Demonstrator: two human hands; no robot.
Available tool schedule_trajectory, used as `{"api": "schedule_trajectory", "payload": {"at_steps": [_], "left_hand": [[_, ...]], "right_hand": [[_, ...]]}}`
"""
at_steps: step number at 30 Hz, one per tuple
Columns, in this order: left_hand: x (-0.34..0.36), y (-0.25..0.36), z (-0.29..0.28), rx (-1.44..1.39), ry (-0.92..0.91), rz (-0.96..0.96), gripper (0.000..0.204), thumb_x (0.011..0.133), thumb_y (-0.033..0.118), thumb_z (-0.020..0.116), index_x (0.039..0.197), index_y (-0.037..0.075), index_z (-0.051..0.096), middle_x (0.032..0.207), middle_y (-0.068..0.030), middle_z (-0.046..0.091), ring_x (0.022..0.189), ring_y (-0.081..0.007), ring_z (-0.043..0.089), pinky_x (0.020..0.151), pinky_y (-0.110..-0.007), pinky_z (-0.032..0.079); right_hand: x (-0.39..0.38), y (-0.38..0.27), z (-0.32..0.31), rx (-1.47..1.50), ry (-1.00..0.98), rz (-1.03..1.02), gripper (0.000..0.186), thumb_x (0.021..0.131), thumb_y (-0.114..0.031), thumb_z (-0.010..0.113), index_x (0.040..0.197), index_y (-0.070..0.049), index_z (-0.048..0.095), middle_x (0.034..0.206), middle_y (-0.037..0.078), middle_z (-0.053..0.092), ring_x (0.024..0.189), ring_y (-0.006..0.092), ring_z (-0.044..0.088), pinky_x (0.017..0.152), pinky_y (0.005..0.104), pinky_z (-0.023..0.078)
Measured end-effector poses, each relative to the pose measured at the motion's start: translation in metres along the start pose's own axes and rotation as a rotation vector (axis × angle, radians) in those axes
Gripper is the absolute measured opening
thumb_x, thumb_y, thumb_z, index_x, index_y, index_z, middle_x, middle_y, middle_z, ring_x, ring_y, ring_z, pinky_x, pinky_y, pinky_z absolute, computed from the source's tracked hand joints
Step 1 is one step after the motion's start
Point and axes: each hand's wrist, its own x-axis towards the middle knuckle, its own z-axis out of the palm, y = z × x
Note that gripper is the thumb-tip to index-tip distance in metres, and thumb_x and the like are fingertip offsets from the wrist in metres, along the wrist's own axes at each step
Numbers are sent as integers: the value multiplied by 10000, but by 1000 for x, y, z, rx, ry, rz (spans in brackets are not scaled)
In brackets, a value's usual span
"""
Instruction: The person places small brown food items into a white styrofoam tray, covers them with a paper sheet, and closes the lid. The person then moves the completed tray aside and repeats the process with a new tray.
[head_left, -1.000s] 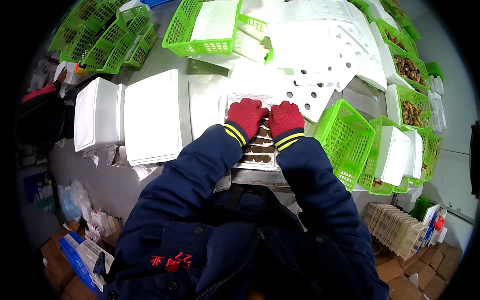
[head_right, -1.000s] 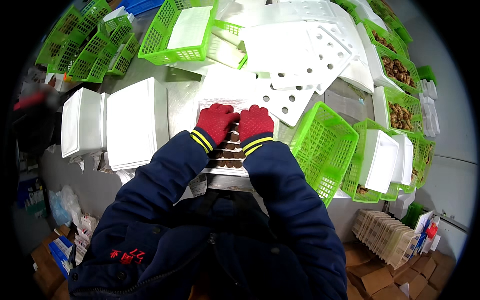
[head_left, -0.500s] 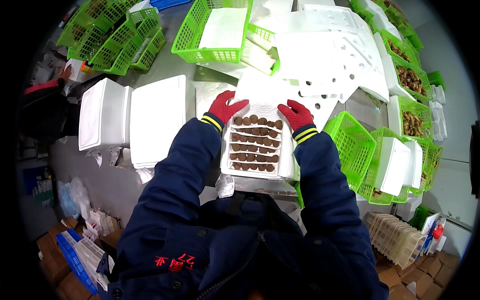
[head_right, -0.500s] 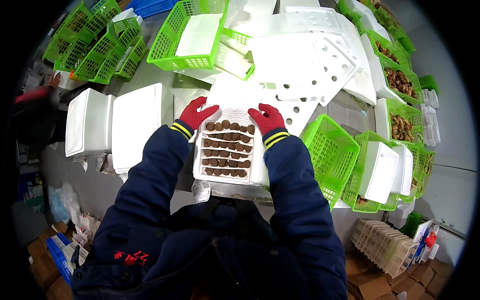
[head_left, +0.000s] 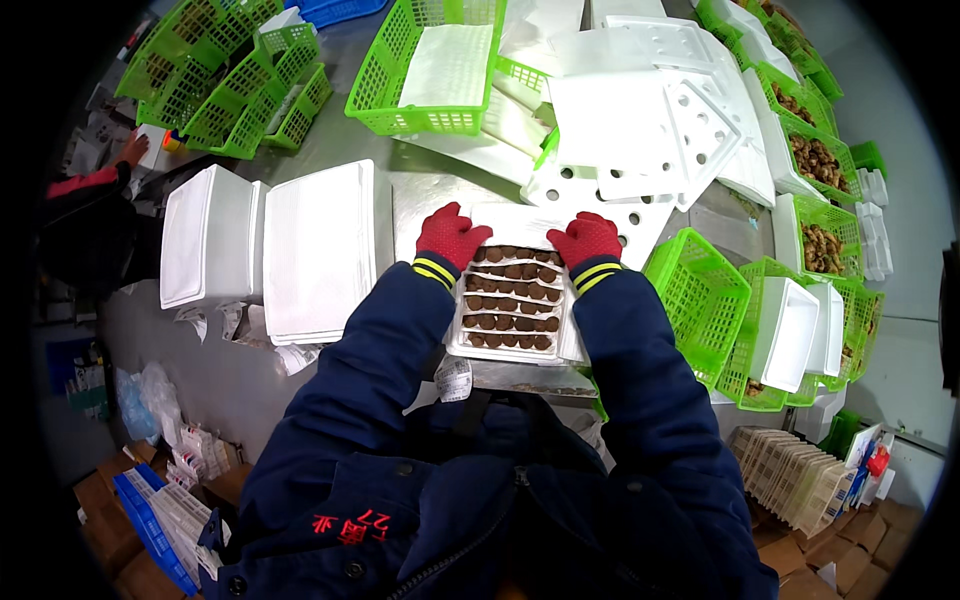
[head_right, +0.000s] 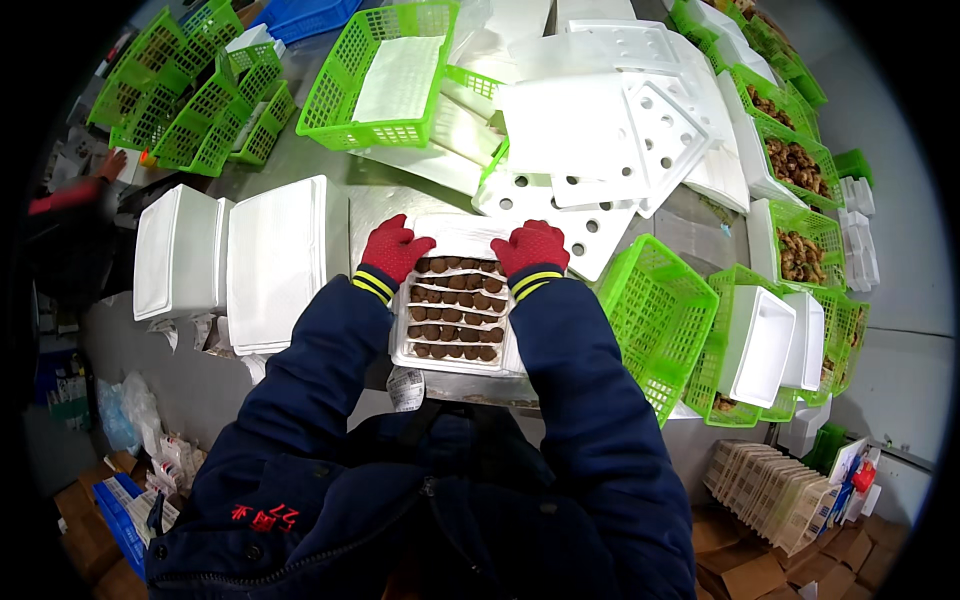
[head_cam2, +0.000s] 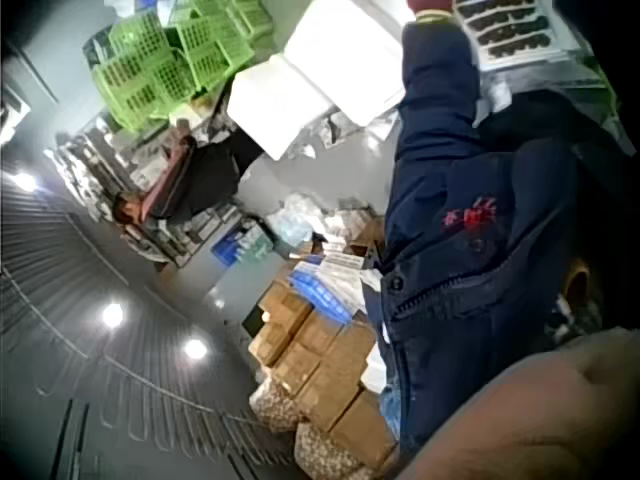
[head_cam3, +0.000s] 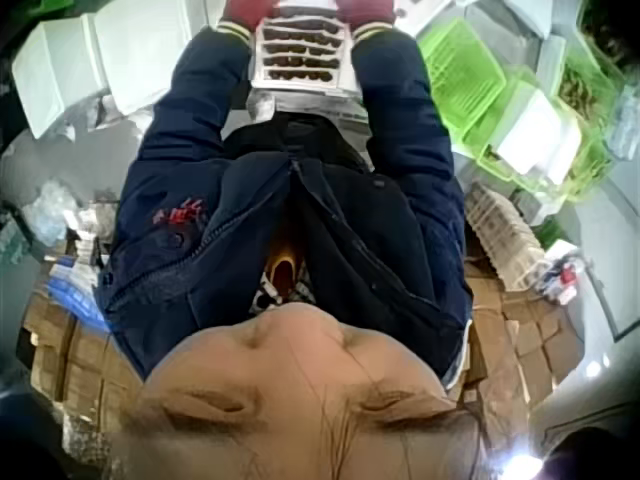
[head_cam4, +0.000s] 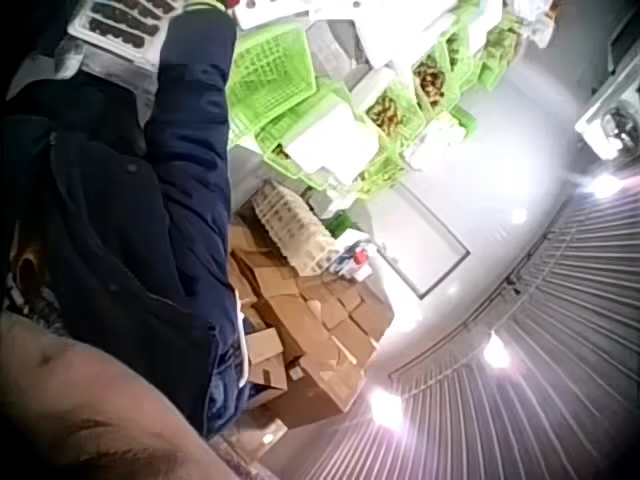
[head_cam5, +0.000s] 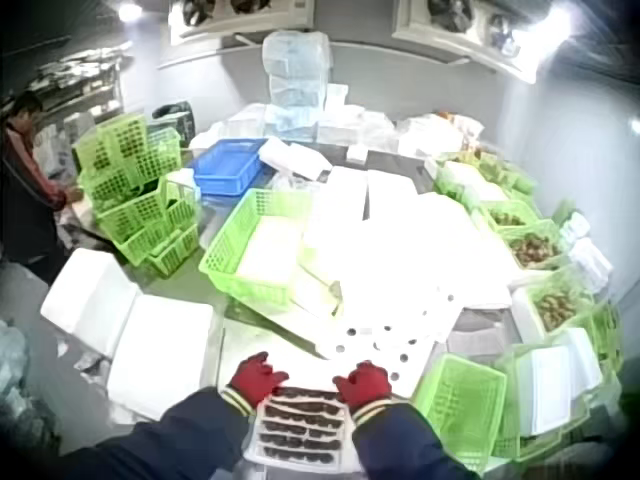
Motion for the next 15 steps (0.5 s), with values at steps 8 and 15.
{"api": "schedule_trajectory", "payload": {"at_steps": [8,15], "left_hand": [[-30,53,24,310,331,690,291,770,154,648,1048,76,617,1172,-142,610,1100,-328,564,907,-451,443],[-35,67,25,227,118,470,225,836,214,614,976,39,600,916,-151,591,891,-352,570,779,-460,447]], "right_hand": [[-11,-30,-21,-221,-1,112,353,721,-485,701,846,-155,702,1071,46,610,1075,307,524,812,507,464],[-37,-46,-11,-222,214,-325,192,794,-224,585,964,-162,647,953,14,628,969,248,578,702,461,443]]}}
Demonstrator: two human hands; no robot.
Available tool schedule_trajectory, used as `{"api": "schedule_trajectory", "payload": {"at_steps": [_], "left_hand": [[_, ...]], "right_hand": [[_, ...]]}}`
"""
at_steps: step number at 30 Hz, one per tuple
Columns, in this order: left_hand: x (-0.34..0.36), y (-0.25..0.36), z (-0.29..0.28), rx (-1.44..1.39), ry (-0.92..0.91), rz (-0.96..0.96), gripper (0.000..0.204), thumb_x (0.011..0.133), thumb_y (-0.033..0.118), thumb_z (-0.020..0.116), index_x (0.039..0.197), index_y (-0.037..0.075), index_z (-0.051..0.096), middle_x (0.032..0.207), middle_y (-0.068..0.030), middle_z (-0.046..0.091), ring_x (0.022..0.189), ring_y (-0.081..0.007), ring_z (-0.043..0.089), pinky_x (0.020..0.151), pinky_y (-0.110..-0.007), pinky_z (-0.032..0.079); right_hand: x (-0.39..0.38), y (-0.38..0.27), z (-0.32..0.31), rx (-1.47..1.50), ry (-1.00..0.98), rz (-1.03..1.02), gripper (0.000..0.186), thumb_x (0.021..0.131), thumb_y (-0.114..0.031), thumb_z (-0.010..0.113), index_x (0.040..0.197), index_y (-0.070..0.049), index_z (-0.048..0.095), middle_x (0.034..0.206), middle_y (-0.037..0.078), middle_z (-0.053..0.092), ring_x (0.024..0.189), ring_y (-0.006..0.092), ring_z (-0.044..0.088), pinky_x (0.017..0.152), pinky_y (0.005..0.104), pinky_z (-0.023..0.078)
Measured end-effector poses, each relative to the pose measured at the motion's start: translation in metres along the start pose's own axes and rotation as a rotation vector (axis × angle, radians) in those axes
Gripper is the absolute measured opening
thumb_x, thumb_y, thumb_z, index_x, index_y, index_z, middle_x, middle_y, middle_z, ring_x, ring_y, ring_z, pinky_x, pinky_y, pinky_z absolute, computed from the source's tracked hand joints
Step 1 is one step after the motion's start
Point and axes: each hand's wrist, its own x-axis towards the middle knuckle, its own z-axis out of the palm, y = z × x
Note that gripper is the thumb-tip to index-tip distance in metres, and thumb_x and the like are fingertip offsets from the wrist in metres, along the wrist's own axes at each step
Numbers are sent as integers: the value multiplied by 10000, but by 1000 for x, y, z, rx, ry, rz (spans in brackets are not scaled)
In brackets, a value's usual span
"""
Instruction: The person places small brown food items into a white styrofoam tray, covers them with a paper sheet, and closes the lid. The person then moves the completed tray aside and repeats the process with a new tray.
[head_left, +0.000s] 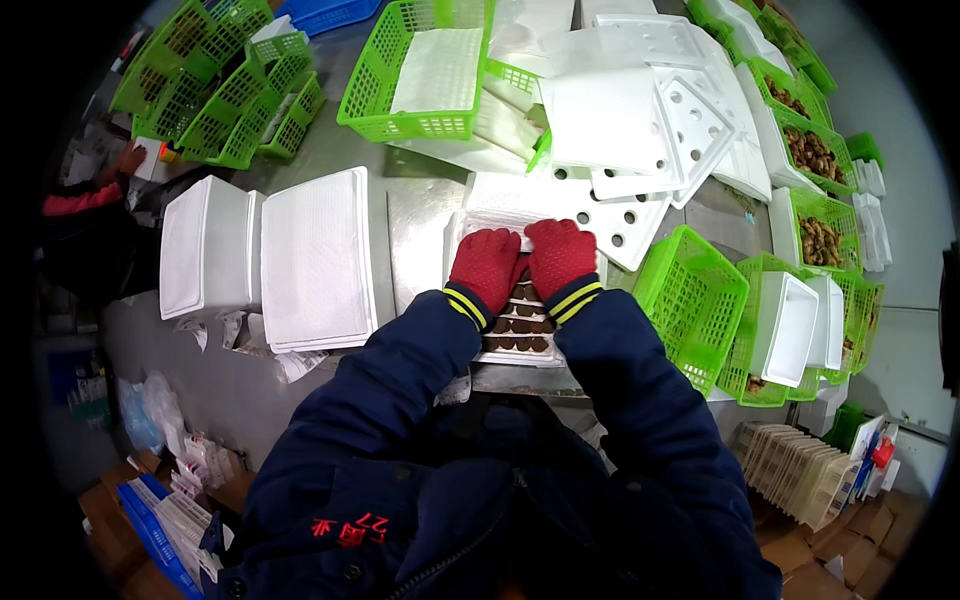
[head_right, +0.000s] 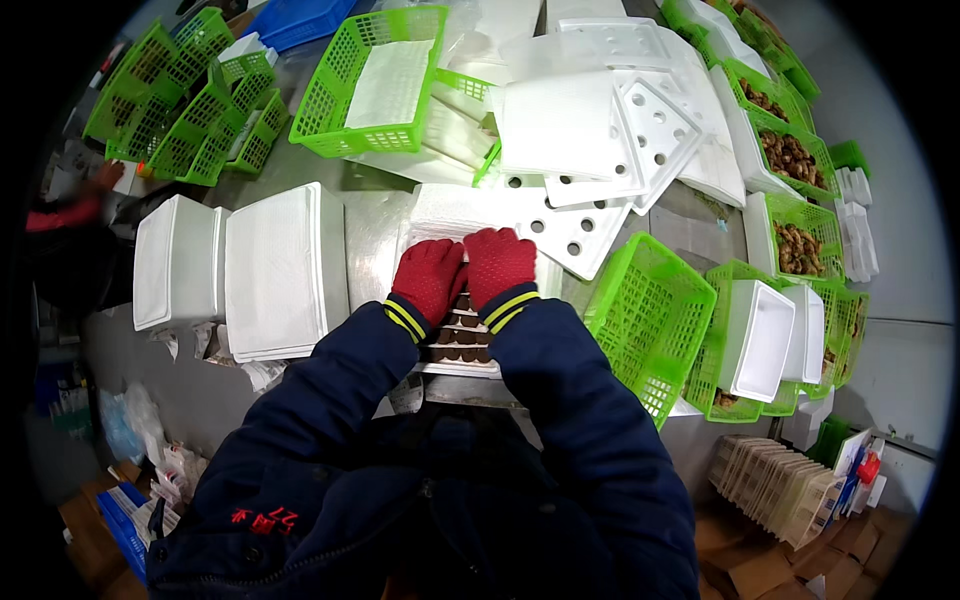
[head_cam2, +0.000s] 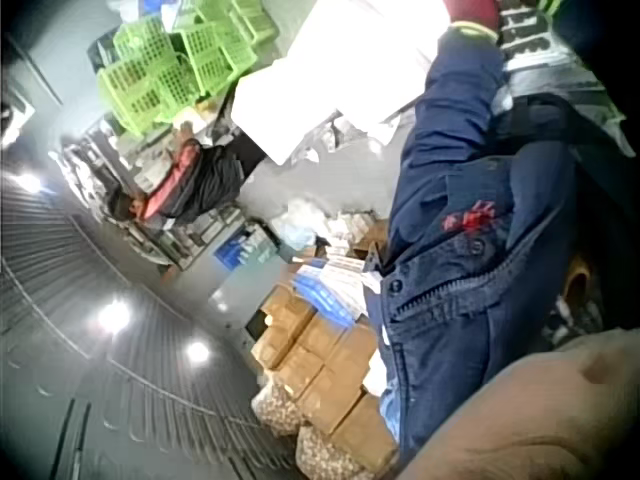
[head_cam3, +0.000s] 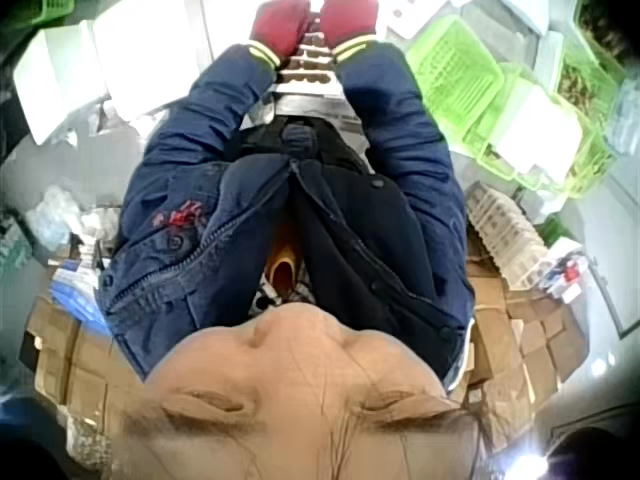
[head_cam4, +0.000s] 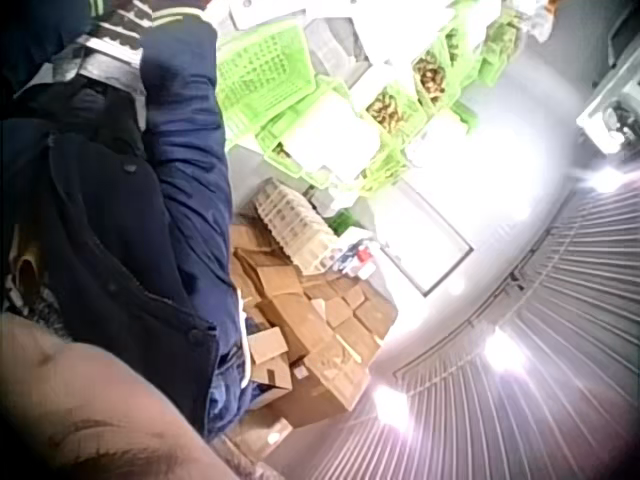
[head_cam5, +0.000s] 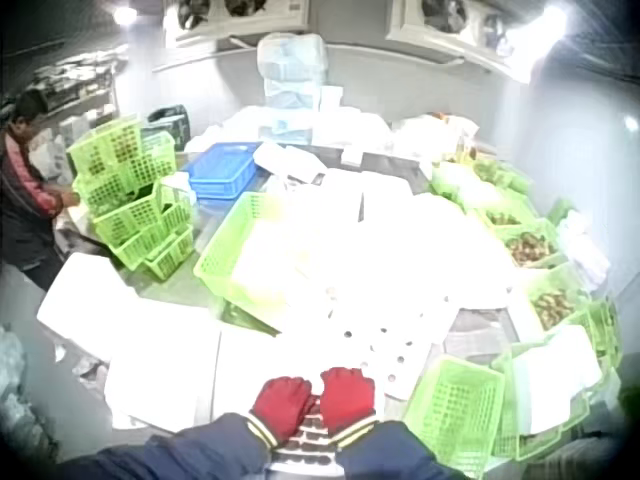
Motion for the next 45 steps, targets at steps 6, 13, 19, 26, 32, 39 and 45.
{"api": "schedule_trajectory", "payload": {"at_steps": [6,13,19,26,32,39,45], "left_hand": [[2,6,2,105,-15,4,292,822,291,637,968,40,604,933,-151,591,860,-357,566,752,-467,450],[-5,1,6,135,33,15,320,871,314,598,1025,35,628,1043,-176,638,918,-368,585,780,-477,463],[-9,65,-5,-60,187,266,337,820,204,677,1105,35,617,1029,-172,644,940,-372,603,795,-482,479],[-76,170,57,-133,-547,480,568,848,438,614,1287,96,501,810,-138,604,724,-315,610,603,-438,475],[-87,171,77,-69,-565,469,304,864,341,597,1025,90,540,769,-133,584,685,-326,612,548,-454,466],[-93,171,78,-149,-542,419,295,866,326,602,1024,87,531,787,-145,583,711,-344,612,564,-461,468],[-94,171,79,-186,-558,386,308,872,331,594,1043,85,524,804,-156,584,717,-353,610,583,-468,467]], "right_hand": [[-17,26,0,324,46,-80,267,759,-107,627,1023,-137,658,1086,79,638,1018,289,583,825,459,460],[-172,178,-90,479,138,379,198,872,-91,596,1051,-42,666,817,127,687,733,236,677,683,330,529],[-307,196,-20,333,-462,738,571,723,-347,724,1215,-98,574,1026,194,657,975,366,627,858,425,507],[-280,145,-2,280,-571,719,787,542,-549,800,1147,-110,554,1149,185,564,1005,396,557,887,511,469],[-286,147,18,197,-574,694,772,629,-540,766,1236,-129,525,1214,201,518,1087,448,497,899,525,466],[-279,153,18,498,-560,813,784,583,-459,809,1212,-71,546,1108,211,602,1006,367,592,886,478,500],[-275,144,34,428,-473,626,644,603,-386,815,1127,-73,610,976,195,668,982,376,613,859,444,517]]}}
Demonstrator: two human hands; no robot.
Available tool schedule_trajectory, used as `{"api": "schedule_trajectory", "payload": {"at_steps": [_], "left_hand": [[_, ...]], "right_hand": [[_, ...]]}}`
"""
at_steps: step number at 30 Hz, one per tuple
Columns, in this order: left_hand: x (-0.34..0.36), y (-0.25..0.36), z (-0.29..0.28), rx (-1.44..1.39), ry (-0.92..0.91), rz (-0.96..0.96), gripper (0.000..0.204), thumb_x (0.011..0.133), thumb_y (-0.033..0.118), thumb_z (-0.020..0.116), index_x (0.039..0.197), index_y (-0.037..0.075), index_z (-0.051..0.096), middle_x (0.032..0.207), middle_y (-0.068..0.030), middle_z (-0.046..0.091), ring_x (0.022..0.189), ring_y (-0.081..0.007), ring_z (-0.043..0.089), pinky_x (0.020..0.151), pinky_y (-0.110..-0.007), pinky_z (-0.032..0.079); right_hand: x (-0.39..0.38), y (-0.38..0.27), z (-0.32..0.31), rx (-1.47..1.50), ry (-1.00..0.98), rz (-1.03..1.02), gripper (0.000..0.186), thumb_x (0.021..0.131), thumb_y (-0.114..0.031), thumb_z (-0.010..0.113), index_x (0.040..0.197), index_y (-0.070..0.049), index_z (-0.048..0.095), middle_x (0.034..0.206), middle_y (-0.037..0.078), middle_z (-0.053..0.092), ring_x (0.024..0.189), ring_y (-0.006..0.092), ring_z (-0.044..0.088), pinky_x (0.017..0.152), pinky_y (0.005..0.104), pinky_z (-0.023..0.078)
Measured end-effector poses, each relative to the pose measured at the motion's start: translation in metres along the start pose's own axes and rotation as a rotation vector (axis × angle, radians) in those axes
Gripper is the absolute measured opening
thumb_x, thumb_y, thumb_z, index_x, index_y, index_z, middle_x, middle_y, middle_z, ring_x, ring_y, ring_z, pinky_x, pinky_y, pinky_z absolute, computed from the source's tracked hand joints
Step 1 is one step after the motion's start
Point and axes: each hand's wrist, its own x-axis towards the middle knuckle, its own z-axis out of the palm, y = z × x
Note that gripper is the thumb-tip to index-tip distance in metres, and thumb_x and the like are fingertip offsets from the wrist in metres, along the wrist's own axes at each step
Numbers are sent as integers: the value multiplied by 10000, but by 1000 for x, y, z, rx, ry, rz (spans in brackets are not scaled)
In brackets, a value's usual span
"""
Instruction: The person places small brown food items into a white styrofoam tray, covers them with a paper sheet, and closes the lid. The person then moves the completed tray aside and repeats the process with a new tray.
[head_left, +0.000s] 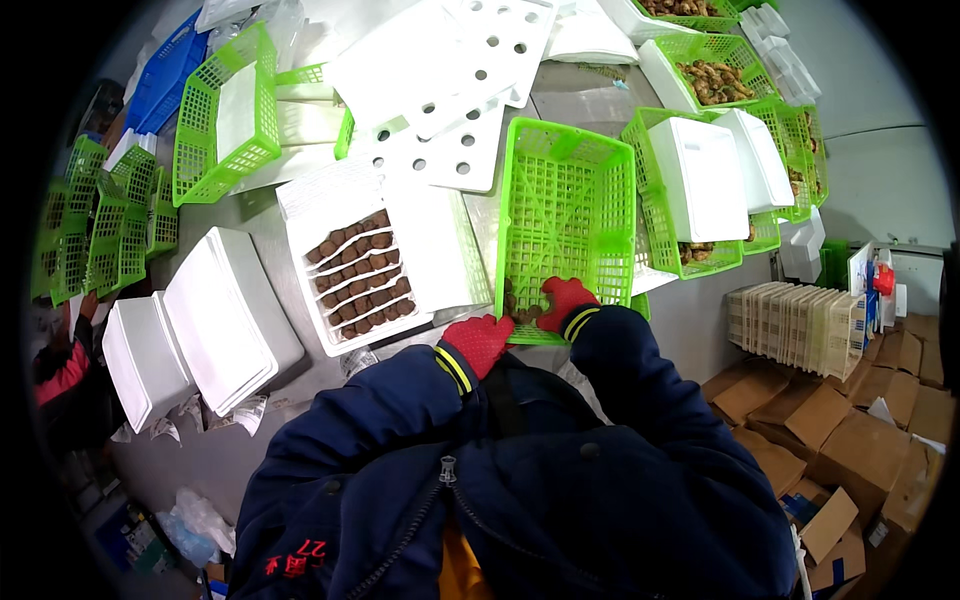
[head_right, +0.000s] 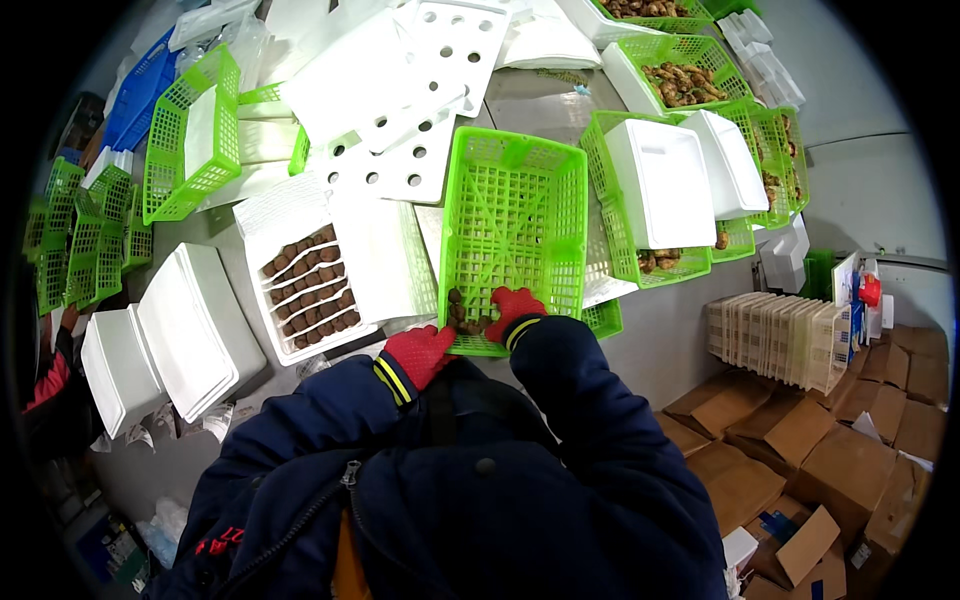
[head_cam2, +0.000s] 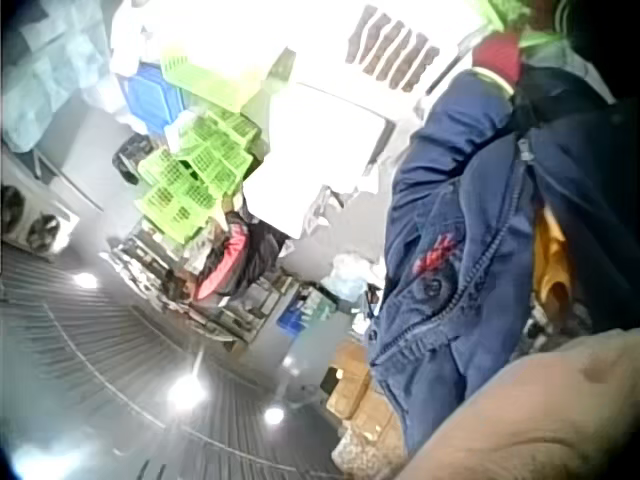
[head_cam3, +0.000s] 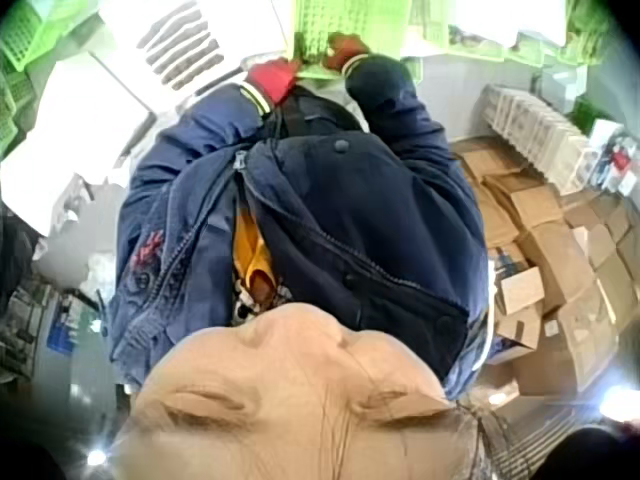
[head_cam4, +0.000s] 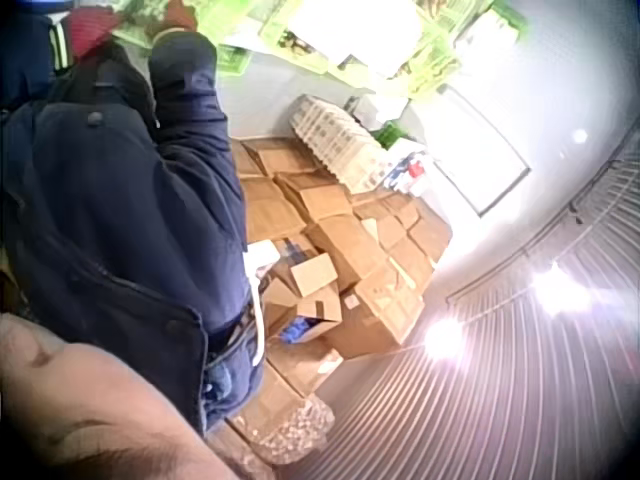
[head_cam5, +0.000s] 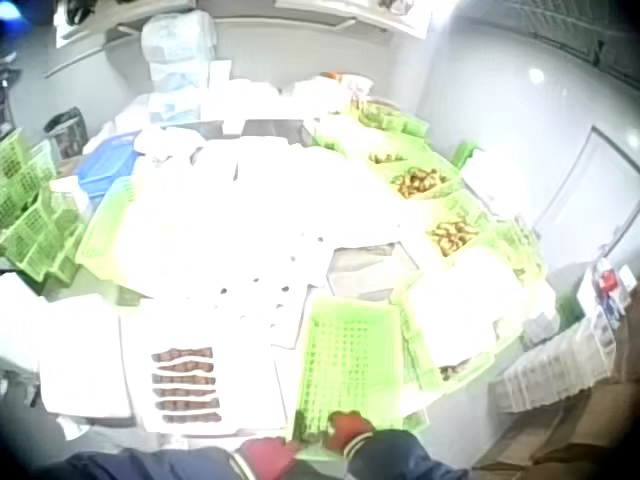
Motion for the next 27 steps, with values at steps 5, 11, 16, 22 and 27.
{"api": "schedule_trajectory", "payload": {"at_steps": [5,11,16,22,27], "left_hand": [[-1,-4,3,-19,-23,-4,330,870,338,587,1066,79,529,824,-159,596,741,-357,617,611,-470,480],[0,-12,4,-180,-74,12,393,899,328,568,1195,79,503,862,-182,619,790,-379,617,674,-477,480],[-30,-20,-54,-191,7,144,368,903,282,574,1214,91,524,840,-162,635,762,-361,627,625,-451,495],[-86,-82,-80,-185,413,195,323,900,163,545,1203,66,599,1080,-143,657,944,-321,647,804,-385,529],[-104,-116,-133,-64,811,-143,270,816,81,641,1085,57,653,1046,-144,663,976,-313,624,832,-393,509]], "right_hand": [[2,-47,-2,2,-87,-7,581,693,-411,755,1206,-186,599,1086,221,627,1026,400,603,887,466,504],[2,-67,-10,-105,-100,123,686,650,-445,789,1241,-186,557,1179,260,542,1066,450,567,916,480,484],[14,-64,4,-281,11,294,695,545,-322,842,1168,-196,560,1188,226,488,1020,470,560,851,532,501],[30,-39,15,-177,102,224,603,522,-199,852,1044,-158,553,1118,225,482,945,464,585,855,455,510],[49,11,4,143,286,94,454,605,-89,738,1027,-147,580,861,156,647,887,348,638,811,408,515]]}}
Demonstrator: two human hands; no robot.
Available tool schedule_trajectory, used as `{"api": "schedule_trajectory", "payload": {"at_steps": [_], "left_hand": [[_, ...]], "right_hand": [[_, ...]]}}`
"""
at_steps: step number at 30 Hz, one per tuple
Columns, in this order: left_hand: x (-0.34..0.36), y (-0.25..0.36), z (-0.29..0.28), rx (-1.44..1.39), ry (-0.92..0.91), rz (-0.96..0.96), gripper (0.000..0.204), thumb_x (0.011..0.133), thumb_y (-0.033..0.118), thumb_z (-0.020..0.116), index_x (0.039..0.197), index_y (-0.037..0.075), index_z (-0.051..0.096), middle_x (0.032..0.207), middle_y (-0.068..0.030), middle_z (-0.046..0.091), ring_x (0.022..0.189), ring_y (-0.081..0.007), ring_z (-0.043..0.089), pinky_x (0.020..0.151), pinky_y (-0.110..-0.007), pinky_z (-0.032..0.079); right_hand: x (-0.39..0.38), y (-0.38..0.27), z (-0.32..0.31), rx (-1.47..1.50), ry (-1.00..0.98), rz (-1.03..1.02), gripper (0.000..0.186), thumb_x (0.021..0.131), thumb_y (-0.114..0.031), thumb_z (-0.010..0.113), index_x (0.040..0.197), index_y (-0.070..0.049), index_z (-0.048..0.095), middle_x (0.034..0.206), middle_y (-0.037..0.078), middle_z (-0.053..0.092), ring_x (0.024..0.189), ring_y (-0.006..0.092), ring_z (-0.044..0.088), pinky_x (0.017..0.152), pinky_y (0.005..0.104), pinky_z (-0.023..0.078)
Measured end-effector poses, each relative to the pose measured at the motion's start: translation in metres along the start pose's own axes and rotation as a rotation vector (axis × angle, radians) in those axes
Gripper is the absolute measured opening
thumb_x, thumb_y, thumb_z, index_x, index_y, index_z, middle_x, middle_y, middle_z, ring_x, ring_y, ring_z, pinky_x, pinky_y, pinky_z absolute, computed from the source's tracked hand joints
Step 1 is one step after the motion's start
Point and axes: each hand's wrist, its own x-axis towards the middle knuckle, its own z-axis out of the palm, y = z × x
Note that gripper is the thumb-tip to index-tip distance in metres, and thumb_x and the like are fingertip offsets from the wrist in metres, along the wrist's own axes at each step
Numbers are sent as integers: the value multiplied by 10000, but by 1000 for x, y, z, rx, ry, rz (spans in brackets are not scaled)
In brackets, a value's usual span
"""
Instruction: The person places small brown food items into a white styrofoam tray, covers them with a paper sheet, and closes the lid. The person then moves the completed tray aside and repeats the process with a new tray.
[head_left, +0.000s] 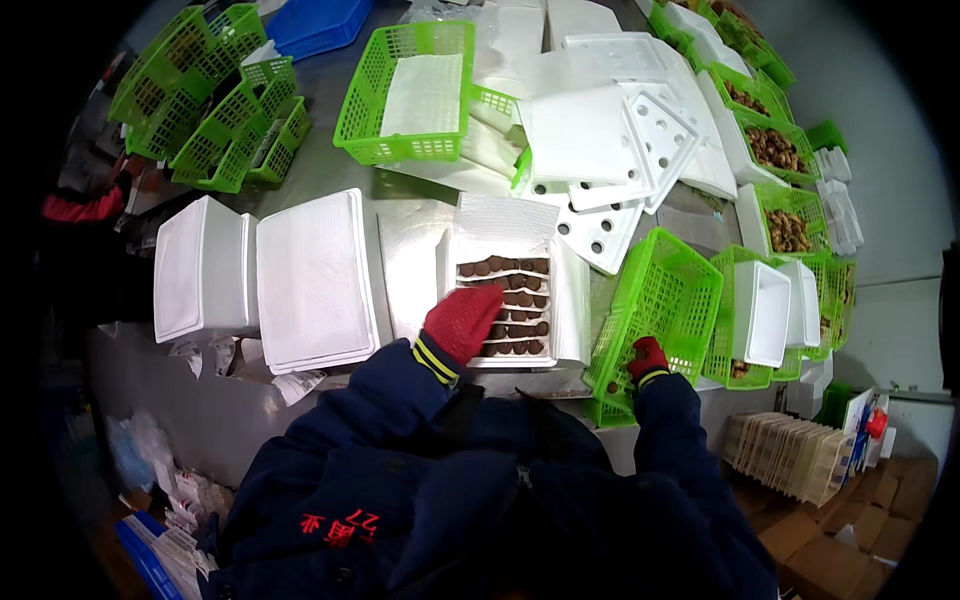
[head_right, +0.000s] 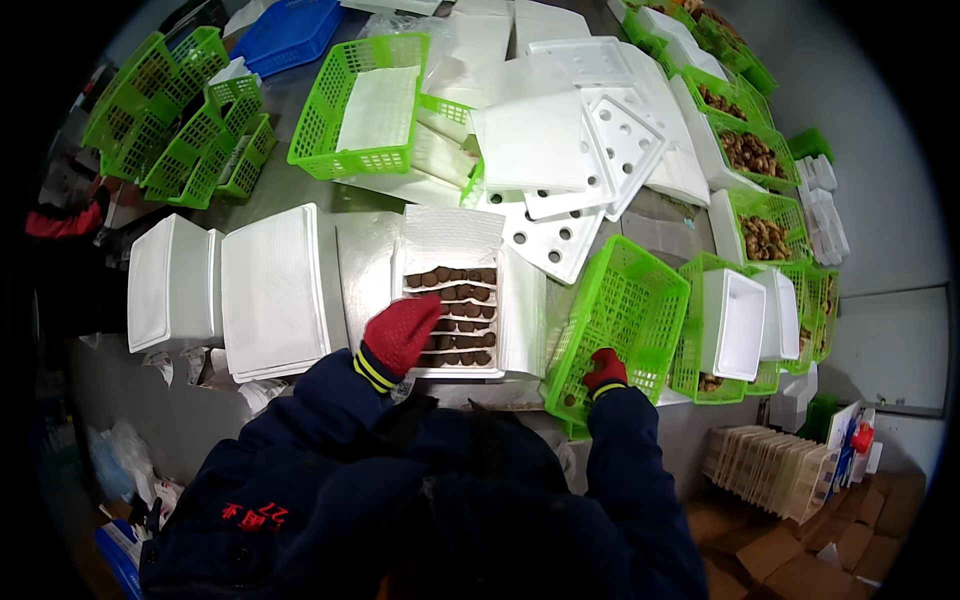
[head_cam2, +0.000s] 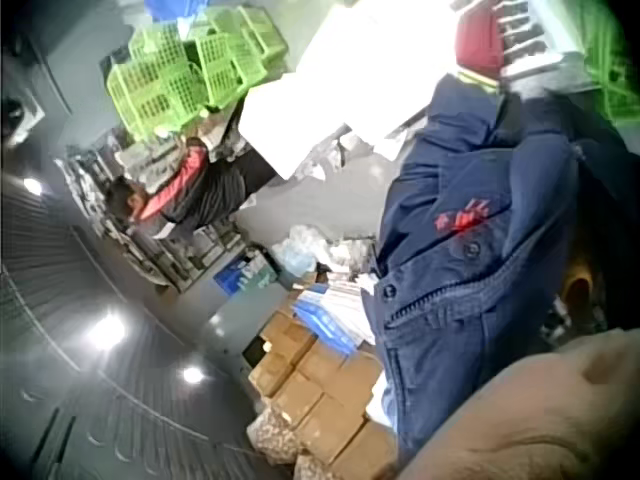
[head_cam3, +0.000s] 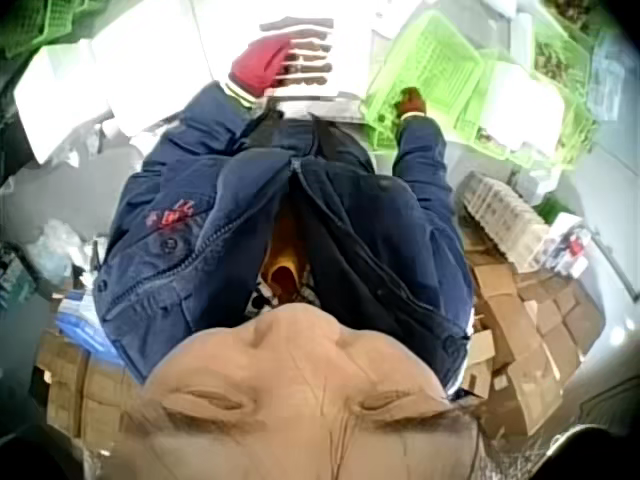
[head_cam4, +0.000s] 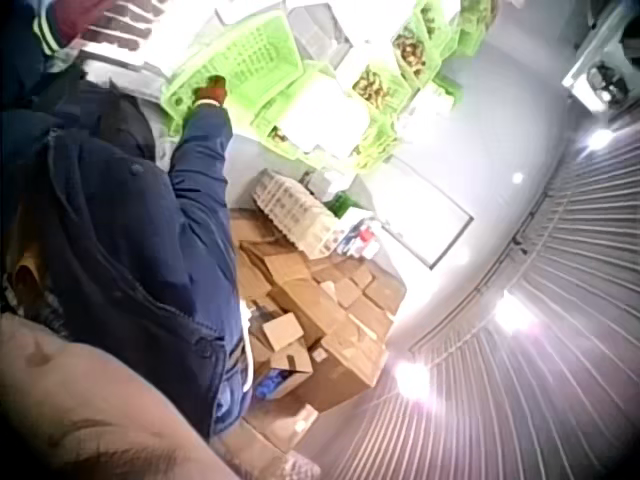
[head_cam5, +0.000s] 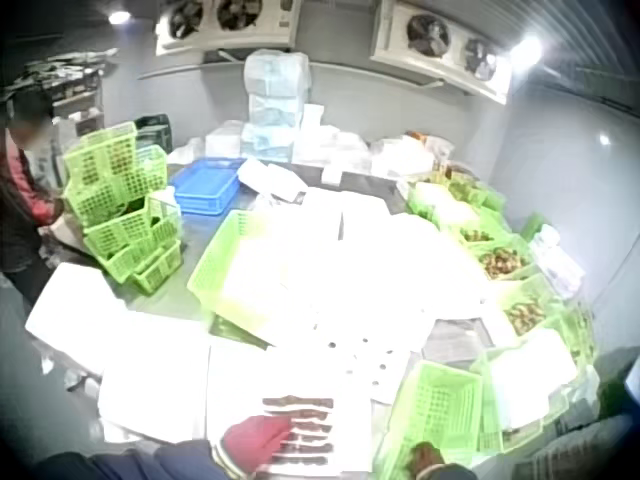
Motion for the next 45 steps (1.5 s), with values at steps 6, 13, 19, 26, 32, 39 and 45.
{"api": "schedule_trajectory", "payload": {"at_steps": [6,13,19,26,32,39,45], "left_hand": [[14,-57,3,425,44,-155,242,815,203,680,1035,102,666,1239,-172,562,1141,-402,493,932,-506,398],[18,-65,16,347,31,-254,420,762,209,729,1131,54,601,1260,-204,528,1162,-406,488,984,-479,406],[19,-69,16,207,123,-289,534,732,161,749,1211,41,546,1227,-199,531,1158,-397,488,984,-459,409],[35,-71,19,326,167,-279,429,745,197,740,1128,59,607,1180,-195,561,1117,-402,516,960,-479,424],[38,-78,17,364,123,-204,296,735,203,729,1023,157,682,1212,-188,561,1137,-422,502,962,-512,411],[44,-76,16,377,88,-174,257,737,213,735,988,170,699,1225,-168,567,1160,-417,491,959,-514,394],[50,-68,9,327,207,-69,287,738,93,725,1022,117,688,1151,-158,596,1097,-386,542,935,-486,442]], "right_hand": [[14,-153,-66,491,-142,-341,390,730,97,524,1065,-91,588,960,91,584,912,231,599,767,318,491],[52,-335,10,212,-391,-1047,431,768,18,545,1162,-147,601,1031,141,573,1009,327,565,880,380,478],[63,-343,20,162,-350,-1009,485,813,-35,505,1279,-159,559,1147,160,579,1058,355,558,913,406,472],[71,-320,28,202,-151,-1086,409,748,22,551,1134,-101,611,1229,159,567,1129,362,534,979,417,434],[67,-305,29,247,-53,-1032,331,807,20,552,1101,-113,627,1221,147,585,1129,352,546,934,410,472],[68,-297,30,260,-24,-964,348,792,22,570,1114,-102,623,1256,172,553,1149,363,529,963,415,455],[60,-292,4,360,40,-834,392,733,66,560,1095,-70,621,1200,192,561,1117,377,537,942,410,461]]}}
